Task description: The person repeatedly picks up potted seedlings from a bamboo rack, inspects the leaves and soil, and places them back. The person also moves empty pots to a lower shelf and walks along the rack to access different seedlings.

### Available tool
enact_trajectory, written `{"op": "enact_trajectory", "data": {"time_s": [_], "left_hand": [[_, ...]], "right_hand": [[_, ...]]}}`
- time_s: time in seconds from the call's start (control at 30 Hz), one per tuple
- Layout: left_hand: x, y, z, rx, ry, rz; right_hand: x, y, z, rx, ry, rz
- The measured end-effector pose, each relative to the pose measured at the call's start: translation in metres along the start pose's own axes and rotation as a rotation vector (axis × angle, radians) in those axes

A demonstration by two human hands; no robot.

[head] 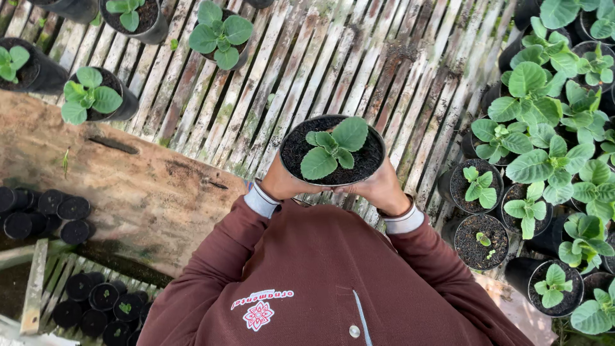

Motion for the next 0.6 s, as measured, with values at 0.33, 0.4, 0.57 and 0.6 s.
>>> {"op": "enact_trajectory", "data": {"time_s": [0.33, 0.4, 0.57, 0.6], "left_hand": [[-0.075, -0.078, -0.072, 0.214, -0.034, 0.538], [-0.088, -0.102, -0.093, 0.267, -0.078, 0.584], [-0.113, -0.167, -0.144, 0.418, -0.194, 0.604], [-0.119, -0.183, -0.150, 0.439, -0.235, 0.582]], "right_hand": [[0.064, 0.072, 0.030, -0.230, 0.212, -0.143], [0.082, 0.095, 0.041, -0.314, 0.271, 0.025], [0.134, 0.148, 0.078, -0.402, 0.448, 0.061], [0.143, 0.158, 0.091, -0.401, 0.476, 0.026]]}}
Point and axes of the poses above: each hand's wrist, its own z-axis towards the middle knuckle, its own y-axis out of the palm, x = y × z, the point moved 7 cm from there along z, towards the middle knuckle, and after that the axes turned 4 degrees about z, right-handed, at the moved point
